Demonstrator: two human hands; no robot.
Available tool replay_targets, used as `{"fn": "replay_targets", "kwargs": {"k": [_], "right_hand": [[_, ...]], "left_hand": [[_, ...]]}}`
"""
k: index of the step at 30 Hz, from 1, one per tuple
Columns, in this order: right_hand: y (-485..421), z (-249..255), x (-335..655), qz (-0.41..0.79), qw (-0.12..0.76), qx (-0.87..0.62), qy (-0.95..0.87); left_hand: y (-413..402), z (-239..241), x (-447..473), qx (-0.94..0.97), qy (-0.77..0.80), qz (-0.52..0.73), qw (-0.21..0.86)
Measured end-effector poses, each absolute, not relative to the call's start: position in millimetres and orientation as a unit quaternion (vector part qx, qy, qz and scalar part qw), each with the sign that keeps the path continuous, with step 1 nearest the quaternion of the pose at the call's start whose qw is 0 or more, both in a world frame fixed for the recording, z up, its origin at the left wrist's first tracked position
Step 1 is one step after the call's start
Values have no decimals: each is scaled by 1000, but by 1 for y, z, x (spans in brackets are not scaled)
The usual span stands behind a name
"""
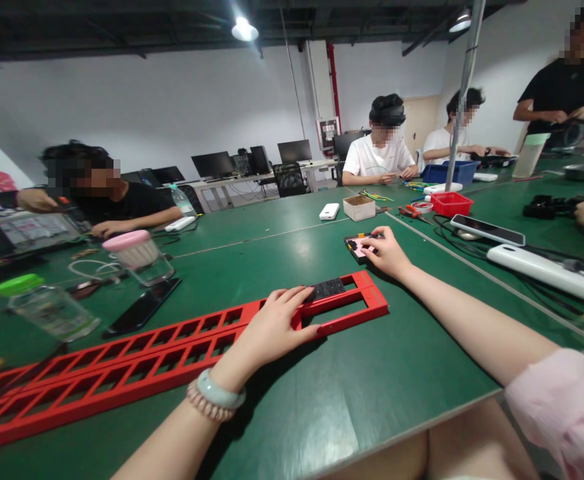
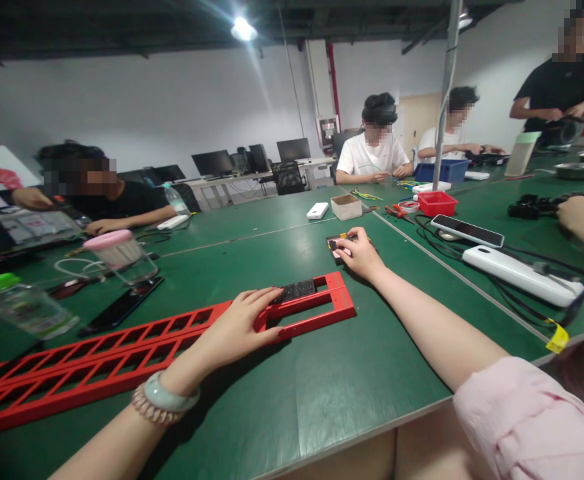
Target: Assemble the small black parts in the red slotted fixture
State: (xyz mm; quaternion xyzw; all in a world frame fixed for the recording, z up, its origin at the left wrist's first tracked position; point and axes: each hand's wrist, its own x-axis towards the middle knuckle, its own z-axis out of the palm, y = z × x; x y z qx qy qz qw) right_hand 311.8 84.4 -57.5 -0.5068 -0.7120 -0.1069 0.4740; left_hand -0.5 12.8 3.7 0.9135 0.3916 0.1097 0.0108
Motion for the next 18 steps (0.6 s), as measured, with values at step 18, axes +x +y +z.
{"fn": "replay_targets", "kwargs": {"k": [18], "right_hand": [[28,-20,250,-65,421,-463,-777]], "left_hand": [[11,5,-1,908,397,130,20]]}}
